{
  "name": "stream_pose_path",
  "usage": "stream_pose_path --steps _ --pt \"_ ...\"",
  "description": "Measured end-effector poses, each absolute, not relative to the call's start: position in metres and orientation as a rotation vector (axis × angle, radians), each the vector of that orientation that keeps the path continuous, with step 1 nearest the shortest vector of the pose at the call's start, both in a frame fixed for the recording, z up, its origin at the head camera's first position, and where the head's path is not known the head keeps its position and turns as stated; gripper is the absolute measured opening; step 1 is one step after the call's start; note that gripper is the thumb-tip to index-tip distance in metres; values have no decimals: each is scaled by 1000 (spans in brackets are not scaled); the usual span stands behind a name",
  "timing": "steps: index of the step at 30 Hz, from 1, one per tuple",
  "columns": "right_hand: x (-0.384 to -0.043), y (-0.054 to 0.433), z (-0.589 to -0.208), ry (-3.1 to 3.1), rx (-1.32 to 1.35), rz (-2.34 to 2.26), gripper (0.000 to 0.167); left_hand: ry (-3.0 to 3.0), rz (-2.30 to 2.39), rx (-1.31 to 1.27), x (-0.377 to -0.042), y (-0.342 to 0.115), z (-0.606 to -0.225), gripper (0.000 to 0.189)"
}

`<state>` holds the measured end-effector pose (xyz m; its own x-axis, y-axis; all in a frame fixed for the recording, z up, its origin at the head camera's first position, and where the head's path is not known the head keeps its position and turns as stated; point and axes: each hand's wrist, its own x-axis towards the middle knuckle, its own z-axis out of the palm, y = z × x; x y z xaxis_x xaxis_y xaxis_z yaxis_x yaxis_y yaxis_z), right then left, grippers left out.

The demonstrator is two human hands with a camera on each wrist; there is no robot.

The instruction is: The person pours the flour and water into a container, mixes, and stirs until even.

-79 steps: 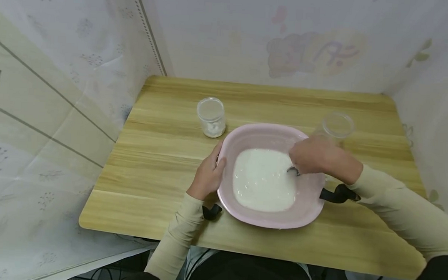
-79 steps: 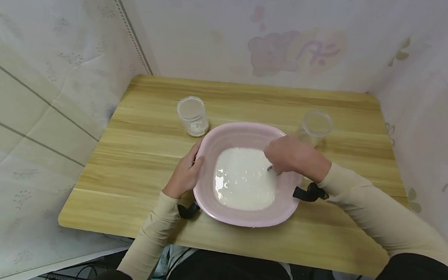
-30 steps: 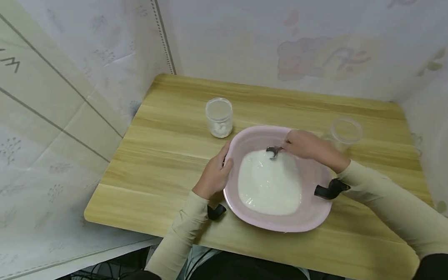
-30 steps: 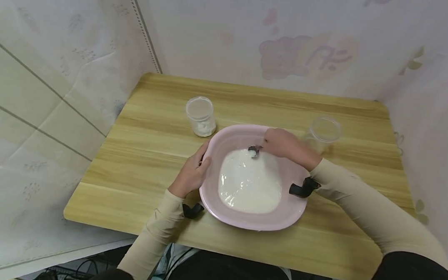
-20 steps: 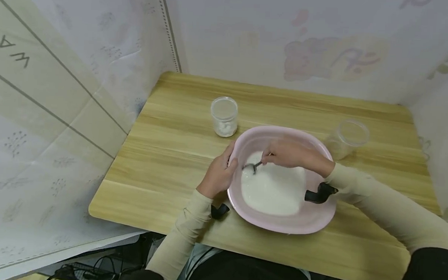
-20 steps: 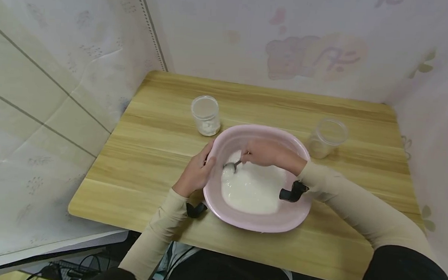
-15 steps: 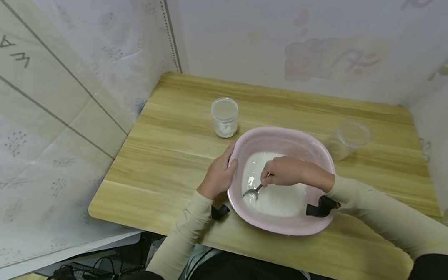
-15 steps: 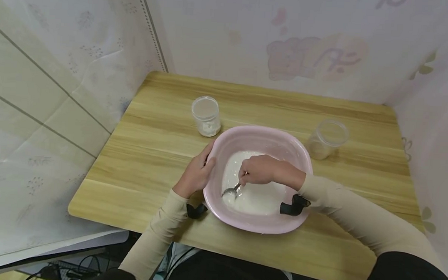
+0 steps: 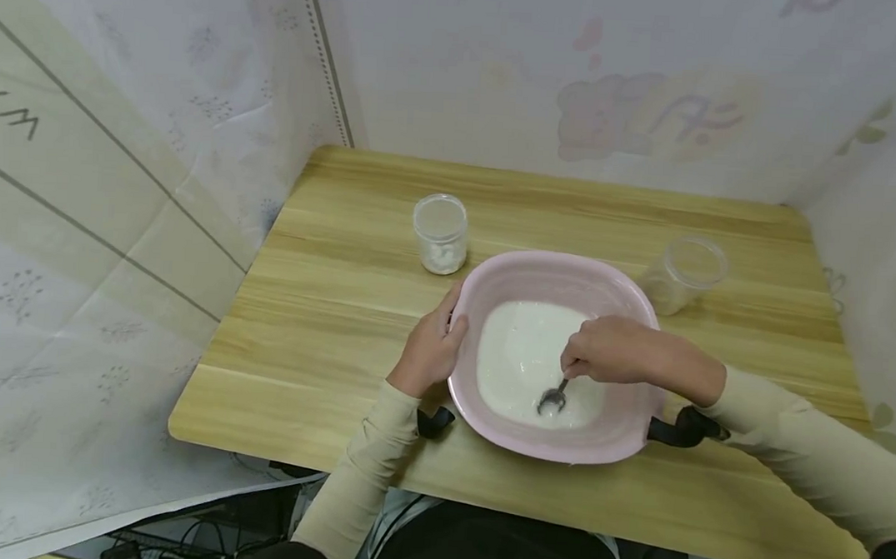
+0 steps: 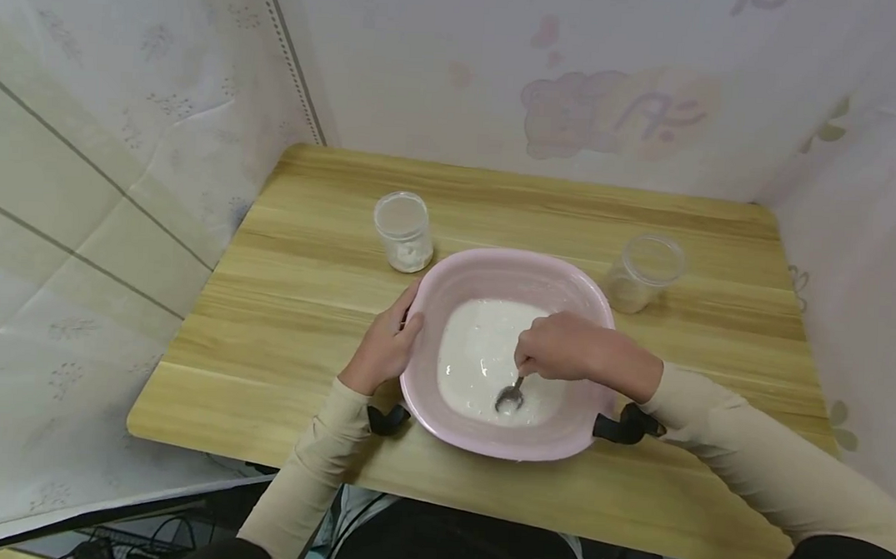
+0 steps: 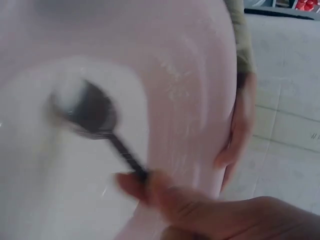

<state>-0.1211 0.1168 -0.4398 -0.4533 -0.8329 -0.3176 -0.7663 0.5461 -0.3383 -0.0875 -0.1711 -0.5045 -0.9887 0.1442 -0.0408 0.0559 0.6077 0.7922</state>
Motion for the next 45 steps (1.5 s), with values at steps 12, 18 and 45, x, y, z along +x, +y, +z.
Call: stream_pose_path --steps 12,18,45 --pt "-178 124 -460 2518 -1834 -305 6 2706 1355 162 -86 -172 -506 61" --pt "-190 132 -450 2647 -1804 -217 16 2717 1363 151 -87 -172 -505 62" --pt "-165 159 -437 2810 -1054 -199 15 2690 1380 161 -88 -172 -508 60"
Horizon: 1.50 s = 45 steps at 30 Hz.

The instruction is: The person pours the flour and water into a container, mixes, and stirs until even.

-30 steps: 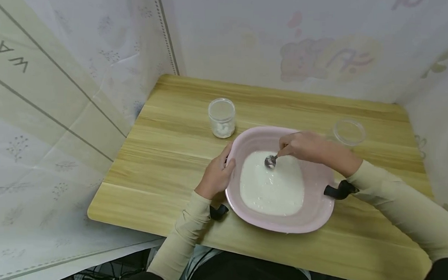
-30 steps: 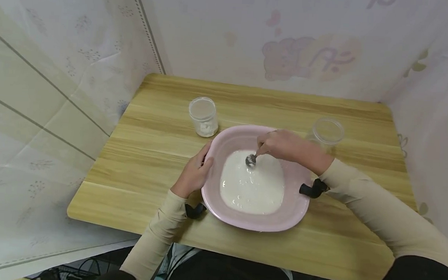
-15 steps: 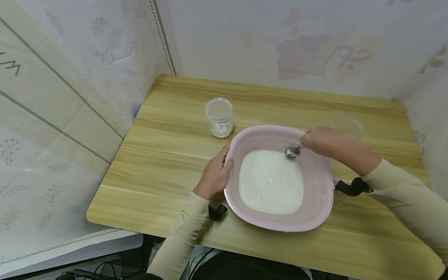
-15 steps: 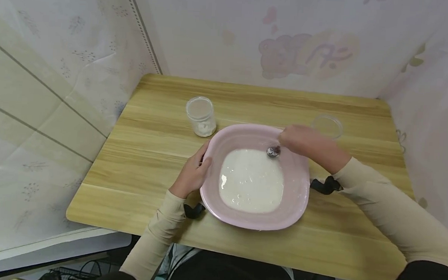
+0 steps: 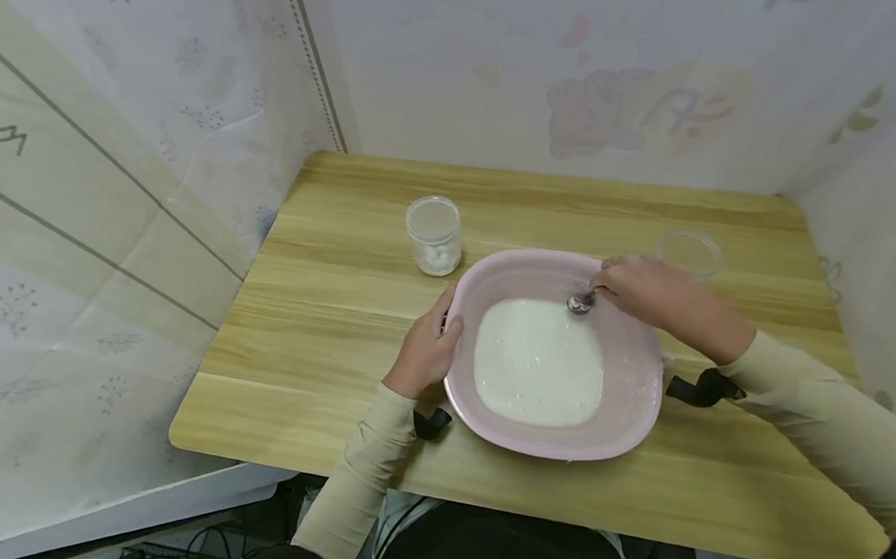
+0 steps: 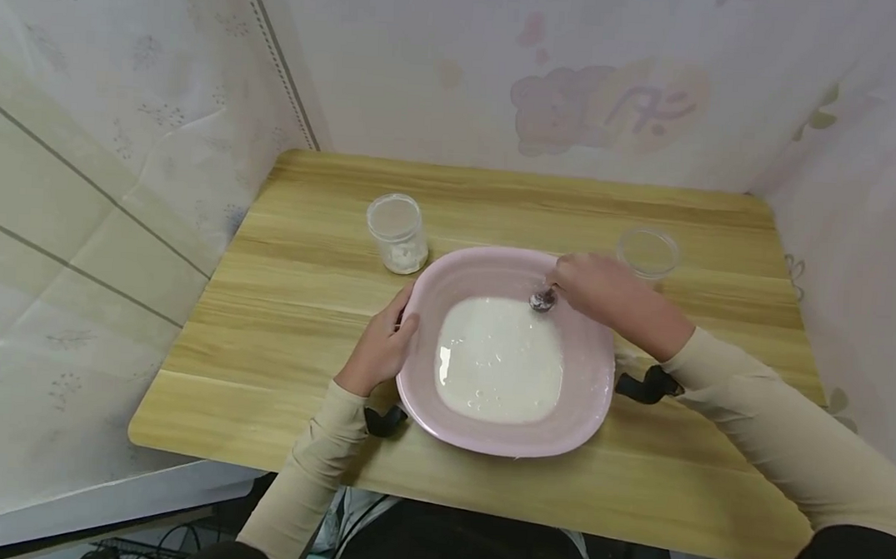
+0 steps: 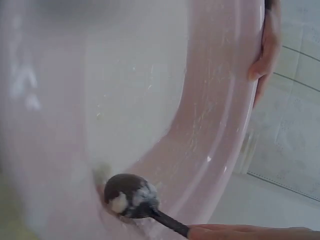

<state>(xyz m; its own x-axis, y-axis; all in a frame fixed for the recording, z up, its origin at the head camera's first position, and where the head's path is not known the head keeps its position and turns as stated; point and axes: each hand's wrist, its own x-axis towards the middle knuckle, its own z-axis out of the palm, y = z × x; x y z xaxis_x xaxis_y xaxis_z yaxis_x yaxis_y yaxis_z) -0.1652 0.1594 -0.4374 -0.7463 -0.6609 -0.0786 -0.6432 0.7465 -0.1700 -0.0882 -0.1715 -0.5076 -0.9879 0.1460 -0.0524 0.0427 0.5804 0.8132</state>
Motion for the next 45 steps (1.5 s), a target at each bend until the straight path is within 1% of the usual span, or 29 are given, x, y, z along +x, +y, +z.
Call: stream_pose_path --steps 4,6,12,16,18,20,26,29,34,38,41,45 --pt "-169 156 -440 2895 -1159 -171 11 2665 1410 184 -87 -171 -508 60" --pt "-171 155 -441 2915 -1242 -148 13 2649 1433 190 -87 -171 -508 61" --pt "-176 155 -442 2931 -1475 -119 29 2639 1456 183 -88 -171 -506 61" --pt "-177 161 -446 2909 -1666 -240 37 2639 1454 173 -87 -171 -505 60" --pt "-178 164 -447 2886 -1698 -335 40 2639 1451 174 -87 -171 -506 60" --pt "-177 168 -449 2870 -1672 -404 38 2638 1453 170 -87 -171 -506 60" --pt "-173 172 -445 2834 -1508 -487 18 2637 1452 156 -86 -172 -506 60" --pt "-170 173 -439 2813 -1442 -486 15 2636 1452 157 -86 -172 -506 60" --pt "-166 170 -430 2814 -1287 -405 13 2634 1455 161 -87 -172 -506 60" --pt "-165 164 -428 2826 -1168 -357 15 2637 1457 174 -87 -173 -506 60" --pt "-166 159 -429 2837 -1157 -350 16 2633 1465 188 -87 -173 -506 60" --pt "-169 155 -434 2859 -1219 -393 16 2624 1473 184 -86 -172 -506 60"
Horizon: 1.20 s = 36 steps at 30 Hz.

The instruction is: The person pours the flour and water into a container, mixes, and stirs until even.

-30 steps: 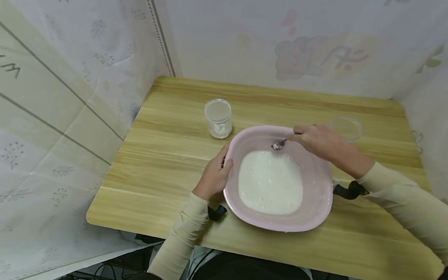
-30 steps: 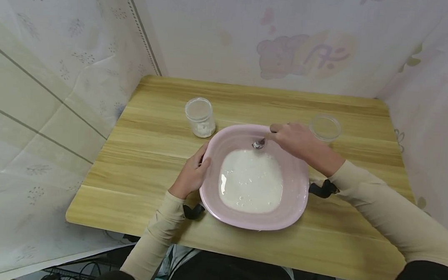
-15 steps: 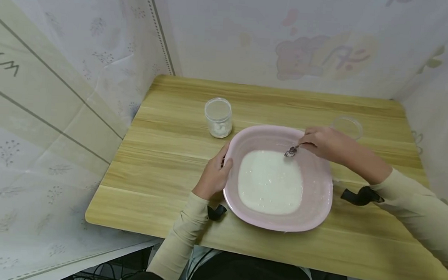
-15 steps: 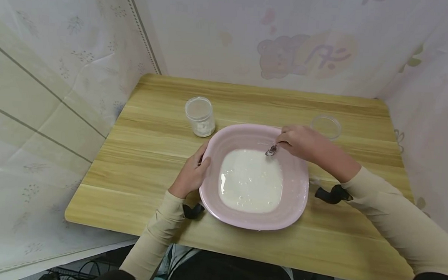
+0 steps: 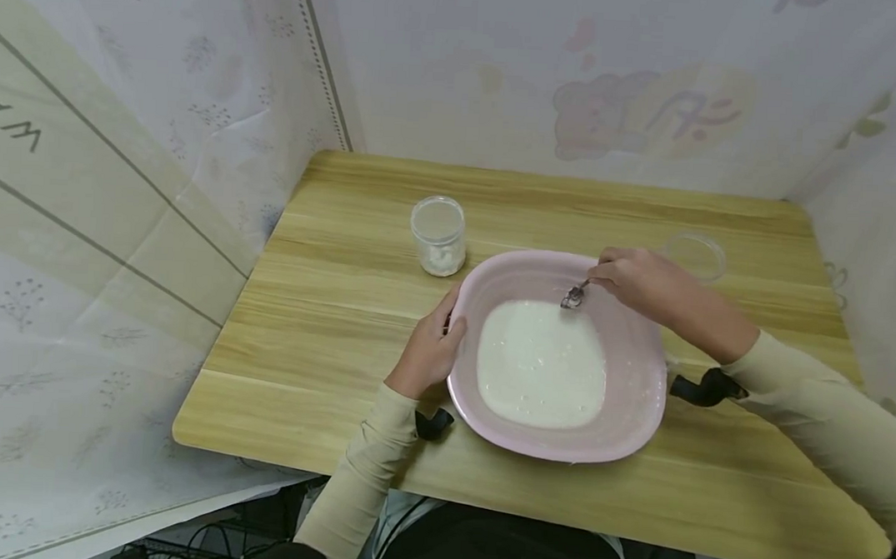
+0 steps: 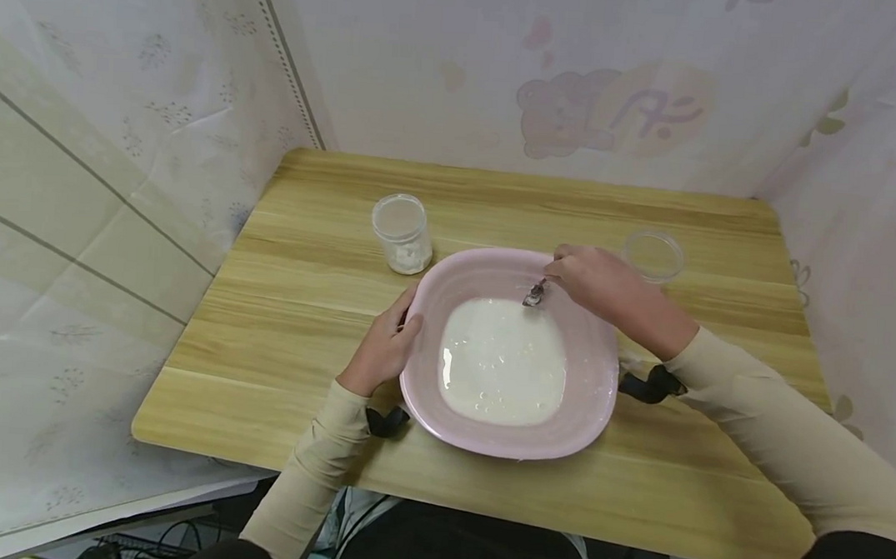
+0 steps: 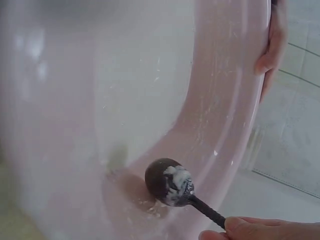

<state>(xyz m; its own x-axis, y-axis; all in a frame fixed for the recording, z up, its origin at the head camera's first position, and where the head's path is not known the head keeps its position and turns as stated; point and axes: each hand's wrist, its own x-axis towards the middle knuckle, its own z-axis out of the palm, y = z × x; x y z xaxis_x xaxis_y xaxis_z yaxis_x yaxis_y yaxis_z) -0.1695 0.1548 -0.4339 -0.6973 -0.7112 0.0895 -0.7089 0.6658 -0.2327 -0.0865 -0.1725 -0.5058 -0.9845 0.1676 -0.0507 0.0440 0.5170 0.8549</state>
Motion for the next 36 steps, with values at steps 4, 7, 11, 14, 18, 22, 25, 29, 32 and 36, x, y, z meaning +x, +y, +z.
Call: stream_pose_path --steps 4,7,11,14,18,22,25,29,32,36 --pt "-174 148 -438 2868 -1290 -419 18 2624 1470 181 -87 -172 -505 61" --pt "-178 143 -442 2863 -1326 -414 20 2626 1466 186 -87 -173 -505 61" --pt "-182 137 -447 2844 -1339 -437 21 2622 1471 195 -86 -173 -507 60" --pt "-184 135 -451 2834 -1346 -434 19 2616 1476 203 -86 -172 -508 60" --pt "-182 136 -452 2851 -1334 -379 15 2612 1479 199 -86 -173 -508 61" --pt "-178 135 -449 2867 -1367 -233 23 2608 1490 186 -87 -174 -506 62" --pt "-178 130 -449 2848 -1406 -129 26 2609 1497 180 -87 -175 -506 61" --pt "-176 122 -452 2805 -1476 -158 22 2608 1492 173 -87 -174 -506 61" --pt "-172 116 -456 2743 -1619 -231 14 2606 1485 170 -87 -174 -507 61" --pt "-165 110 -463 2583 -1813 -322 4 2615 1487 174 -87 -174 -507 61"
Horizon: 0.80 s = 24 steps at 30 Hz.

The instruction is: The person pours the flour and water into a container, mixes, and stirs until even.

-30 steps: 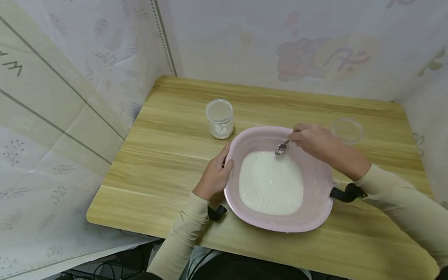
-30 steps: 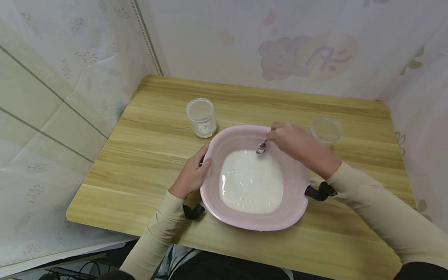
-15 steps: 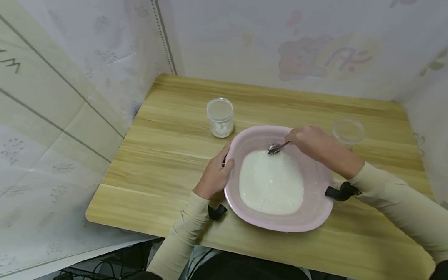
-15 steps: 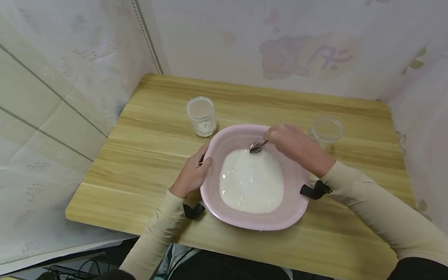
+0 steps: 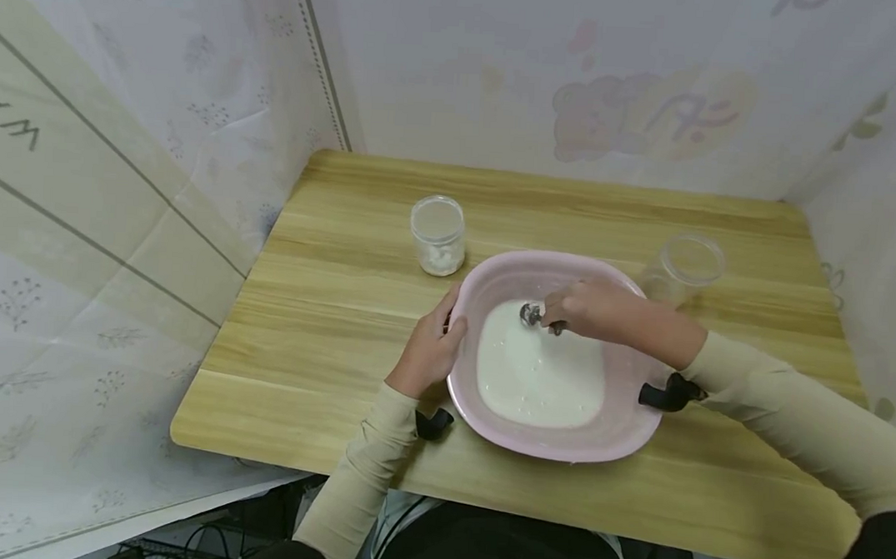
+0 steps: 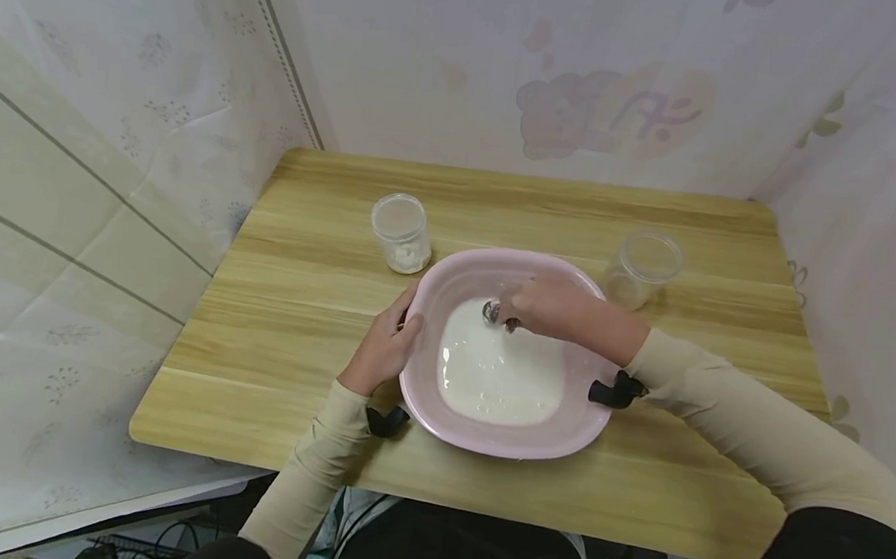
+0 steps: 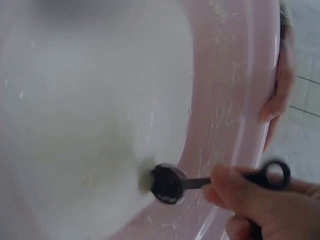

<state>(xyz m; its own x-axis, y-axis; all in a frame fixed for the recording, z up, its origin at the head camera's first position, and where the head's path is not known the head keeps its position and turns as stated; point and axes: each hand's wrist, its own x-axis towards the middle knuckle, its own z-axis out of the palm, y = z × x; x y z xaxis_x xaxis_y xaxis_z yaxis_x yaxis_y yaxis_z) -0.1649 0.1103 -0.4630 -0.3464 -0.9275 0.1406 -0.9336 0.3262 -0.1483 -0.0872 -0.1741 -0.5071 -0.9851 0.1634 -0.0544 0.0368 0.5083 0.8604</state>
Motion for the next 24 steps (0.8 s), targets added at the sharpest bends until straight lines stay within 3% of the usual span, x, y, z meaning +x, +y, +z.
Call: stream_pose_path --steps 7,13,24 --pt "-153 115 -463 -2528 2003 268 7 2633 1476 199 -88 -175 -508 61" --pt "-149 111 -460 -2629 2152 508 7 2614 1497 179 -87 -176 -508 61" --pt "-160 116 -464 -3242 1633 1257 16 2607 1494 198 -86 -175 -509 61"
